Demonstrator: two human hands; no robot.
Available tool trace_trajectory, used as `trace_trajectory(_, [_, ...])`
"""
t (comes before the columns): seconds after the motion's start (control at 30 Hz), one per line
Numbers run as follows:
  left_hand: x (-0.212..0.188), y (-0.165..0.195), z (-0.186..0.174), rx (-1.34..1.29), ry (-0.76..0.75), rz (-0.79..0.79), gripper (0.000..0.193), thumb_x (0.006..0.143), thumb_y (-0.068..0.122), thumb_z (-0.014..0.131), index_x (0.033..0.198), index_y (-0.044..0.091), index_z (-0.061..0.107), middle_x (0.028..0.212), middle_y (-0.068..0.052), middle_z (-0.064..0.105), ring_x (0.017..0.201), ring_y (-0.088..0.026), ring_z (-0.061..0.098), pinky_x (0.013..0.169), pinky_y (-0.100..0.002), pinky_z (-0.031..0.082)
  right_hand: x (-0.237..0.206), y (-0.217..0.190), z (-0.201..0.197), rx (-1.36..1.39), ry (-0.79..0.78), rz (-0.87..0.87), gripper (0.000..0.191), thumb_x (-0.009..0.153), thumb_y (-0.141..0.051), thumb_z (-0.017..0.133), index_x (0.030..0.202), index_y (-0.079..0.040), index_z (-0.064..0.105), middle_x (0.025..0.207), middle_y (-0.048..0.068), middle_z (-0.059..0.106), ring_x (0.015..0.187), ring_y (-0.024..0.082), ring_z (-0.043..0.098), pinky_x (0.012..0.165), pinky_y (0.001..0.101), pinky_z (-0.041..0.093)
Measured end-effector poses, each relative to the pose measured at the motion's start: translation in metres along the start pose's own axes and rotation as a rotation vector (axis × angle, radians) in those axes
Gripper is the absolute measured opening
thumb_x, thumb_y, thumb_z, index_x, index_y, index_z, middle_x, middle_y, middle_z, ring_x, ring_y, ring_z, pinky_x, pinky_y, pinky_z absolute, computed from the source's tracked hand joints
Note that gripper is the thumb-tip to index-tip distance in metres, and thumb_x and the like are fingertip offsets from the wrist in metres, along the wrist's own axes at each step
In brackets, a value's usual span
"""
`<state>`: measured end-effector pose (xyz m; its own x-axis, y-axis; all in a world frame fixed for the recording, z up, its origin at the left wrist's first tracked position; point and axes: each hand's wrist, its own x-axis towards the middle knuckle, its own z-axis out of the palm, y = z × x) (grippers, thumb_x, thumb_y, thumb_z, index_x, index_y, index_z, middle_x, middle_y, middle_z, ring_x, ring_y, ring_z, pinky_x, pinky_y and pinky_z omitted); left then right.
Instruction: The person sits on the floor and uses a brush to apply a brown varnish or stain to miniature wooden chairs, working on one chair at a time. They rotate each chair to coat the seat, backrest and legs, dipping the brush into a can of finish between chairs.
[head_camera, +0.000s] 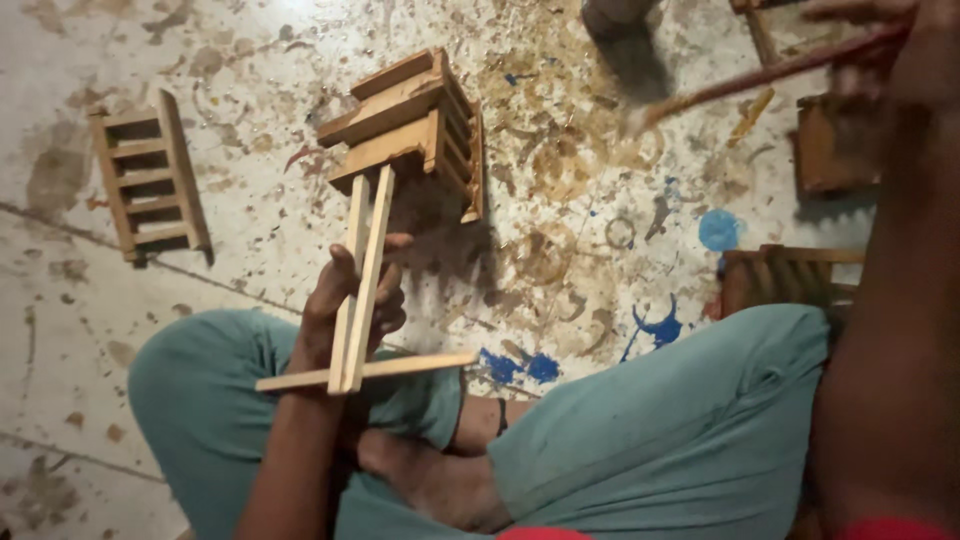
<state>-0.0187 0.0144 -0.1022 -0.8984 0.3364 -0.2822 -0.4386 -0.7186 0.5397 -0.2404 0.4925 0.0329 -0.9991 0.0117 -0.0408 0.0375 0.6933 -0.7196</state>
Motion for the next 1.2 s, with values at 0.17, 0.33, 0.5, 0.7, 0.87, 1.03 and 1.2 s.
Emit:
trace_trajectory(0.17, [0.005, 0.002, -0.011, -0.155, -0.11, -0.027, 0.074, 0.104, 0.056, 0.056, 0.148, -0.002, 0.048, 0.083, -0.002, 0.051, 0.064, -0.009, 0.048, 0.055, -0.025, 0.039, 0.048, 0.022, -0.01, -0.165, 0.135, -0.004, 0.046, 0.105, -0.039, 0.047, 0.129, -0.002, 0.061, 0.112, 0.017, 0.071, 0.101, 0.024, 0.071, 0.09, 0.0391, 0.059])
trace_trajectory(0.33, [0.008, 0.001, -0.018, 0.037, -0.005, -0.006, 0.078, 0.098, 0.057, 0.06, 0.145, -0.005, 0.05, 0.11, -0.012, 0.063, 0.098, -0.027, 0.069, 0.068, -0.035, 0.057, 0.096, 0.036, 0.02, -0.305, 0.115, -0.033, 0.039, 0.104, -0.031, 0.048, 0.125, -0.001, 0.062, 0.11, 0.016, 0.071, 0.099, 0.023, 0.071, 0.091, 0.0376, 0.059])
trace_trajectory(0.5, [0.012, 0.005, -0.015, 0.191, -0.018, 0.0, 0.077, 0.095, 0.058, 0.06, 0.139, -0.004, 0.053, 0.138, -0.018, 0.059, 0.127, -0.038, 0.063, 0.082, -0.05, 0.063, 0.127, 0.053, 0.079, -0.407, 0.019, -0.038, 0.032, 0.103, -0.024, 0.05, 0.121, 0.0, 0.064, 0.108, 0.016, 0.071, 0.097, 0.022, 0.07, 0.092, 0.0361, 0.058])
trace_trajectory(0.7, [0.021, 0.01, -0.023, 0.25, -0.056, 0.037, 0.071, 0.096, 0.056, 0.062, 0.132, -0.005, 0.055, 0.154, -0.014, 0.047, 0.144, -0.034, 0.048, 0.101, -0.063, 0.055, 0.093, 0.066, 0.051, -0.33, 0.079, -0.105, 0.025, 0.103, -0.015, 0.051, 0.116, 0.001, 0.065, 0.106, 0.015, 0.071, 0.095, 0.021, 0.069, 0.092, 0.0343, 0.058])
trace_trajectory(0.87, [0.016, 0.01, -0.026, 0.434, 0.004, 0.076, 0.062, 0.1, 0.05, 0.062, 0.131, -0.004, 0.065, 0.155, -0.014, 0.053, 0.123, -0.027, 0.056, 0.103, -0.047, 0.056, 0.025, 0.039, 0.036, -0.195, 0.068, -0.205, 0.019, 0.102, -0.007, 0.053, 0.112, 0.002, 0.066, 0.104, 0.015, 0.071, 0.093, 0.019, 0.068, 0.093, 0.0327, 0.057])
trace_trajectory(1.03, [0.012, 0.017, -0.014, 0.511, 0.021, 0.081, 0.053, 0.097, 0.047, 0.06, 0.125, 0.002, 0.068, 0.145, -0.005, 0.059, 0.12, -0.014, 0.06, 0.093, -0.033, 0.055, -0.089, -0.025, 0.042, 0.121, -0.034, -0.287, 0.015, 0.102, 0.001, 0.054, 0.108, 0.003, 0.067, 0.102, 0.014, 0.07, 0.091, 0.018, 0.068, 0.093, 0.0312, 0.056])
trace_trajectory(1.2, [0.0, 0.02, 0.007, 0.584, 0.109, 0.095, 0.048, 0.099, 0.044, 0.062, 0.121, 0.004, 0.076, 0.076, 0.008, 0.041, 0.072, -0.006, 0.037, 0.063, -0.026, 0.029, -0.156, -0.07, 0.065, 0.405, -0.14, -0.223, 0.021, 0.091, 0.006, 0.059, 0.108, -0.001, 0.069, 0.102, 0.012, 0.071, 0.098, 0.018, 0.072, 0.099, 0.0301, 0.059])
